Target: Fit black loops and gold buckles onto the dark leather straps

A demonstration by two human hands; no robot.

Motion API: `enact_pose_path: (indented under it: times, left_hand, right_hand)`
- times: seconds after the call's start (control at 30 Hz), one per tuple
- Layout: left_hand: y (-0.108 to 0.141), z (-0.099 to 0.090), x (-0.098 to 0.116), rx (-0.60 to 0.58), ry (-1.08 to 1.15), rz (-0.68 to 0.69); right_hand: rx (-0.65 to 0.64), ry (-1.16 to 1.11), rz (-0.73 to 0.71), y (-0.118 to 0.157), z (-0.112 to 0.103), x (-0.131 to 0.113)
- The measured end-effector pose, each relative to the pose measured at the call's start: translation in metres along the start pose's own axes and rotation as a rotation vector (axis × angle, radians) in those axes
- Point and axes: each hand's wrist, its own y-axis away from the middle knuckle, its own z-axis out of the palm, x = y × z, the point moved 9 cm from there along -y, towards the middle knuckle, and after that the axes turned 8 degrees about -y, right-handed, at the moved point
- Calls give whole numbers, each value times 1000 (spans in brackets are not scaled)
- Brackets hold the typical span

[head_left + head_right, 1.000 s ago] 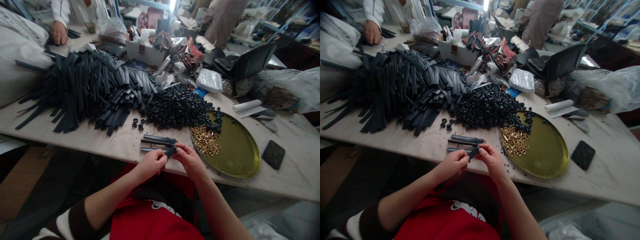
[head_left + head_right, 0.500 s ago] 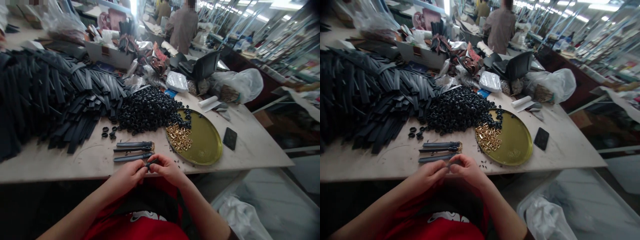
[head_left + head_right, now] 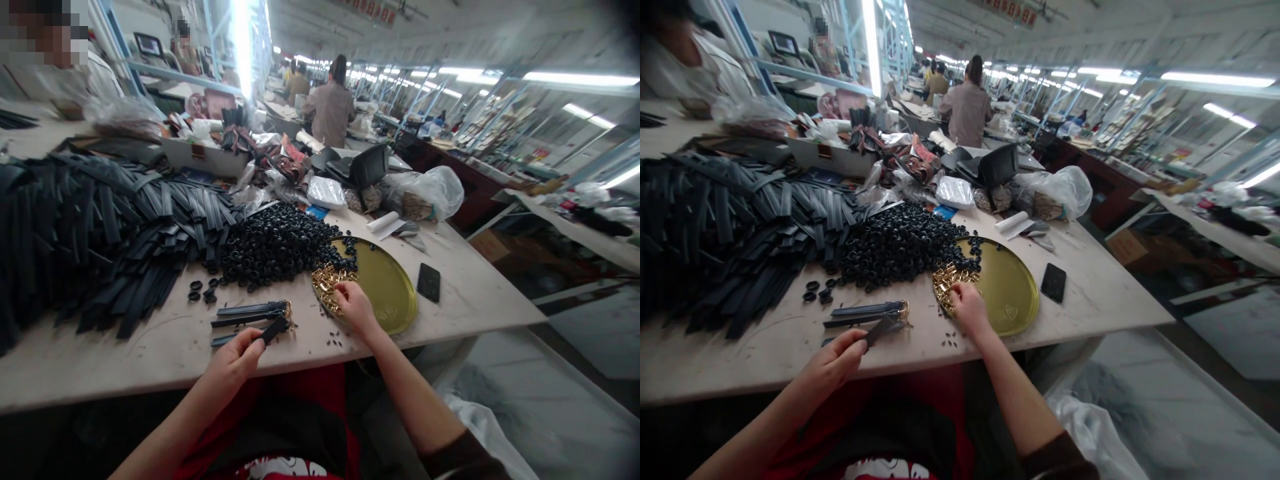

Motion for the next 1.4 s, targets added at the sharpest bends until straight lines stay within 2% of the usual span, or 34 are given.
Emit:
enact_pose_path:
  times: [0.1, 0.2, 0.3, 0.43, 0.5, 0.57, 0.63, 0.7, 0.8, 0.97, 1.03, 1.2, 1.3, 1.4]
  left_hand:
    - [1, 4, -1, 5, 69, -15]
    - [1, 11, -5, -9, 133, -19]
    - [1, 14, -10, -21, 137, -4]
    - [-1, 6, -6, 28, 71, 43]
    - [-5, 1, 8, 60, 16, 92]
    - [-11, -2, 26, 88, -44, 147]
    - [-19, -5, 41, 108, -100, 189]
    - [-27, -6, 47, 113, -159, 210]
    - [-32, -8, 39, 95, -196, 193]
    - [-31, -18, 18, 137, -159, 114]
    - [-32, -21, 15, 158, -177, 99]
    - [-34, -18, 6, 119, -192, 103]
    - [-27, -18, -3, 54, -161, 90]
    - [-13, -20, -6, 11, -178, 73]
  right_hand:
    - [-5, 96, 13, -36, -26, 28]
    - [-62, 132, 9, -55, -30, 40]
    - [-82, 118, 0, -59, -30, 42]
    - [-110, 12, -21, -46, -26, 31]
    - [-169, -65, -45, -33, -14, 14]
    - [-260, -194, -82, -16, 5, -14]
    - [-387, -435, -113, 2, 28, -47]
    - [-484, -628, -118, 17, 48, -75]
    - [-553, -818, -65, 29, 70, -95]
    - [-779, -1161, 165, 47, 105, -98]
    - [-738, -1219, 182, 47, 110, -96]
    - [-392, -1118, 145, 35, 101, -75]
    - [-262, -1230, 320, 36, 99, -58]
    - [-239, -1483, 592, 49, 112, -52]
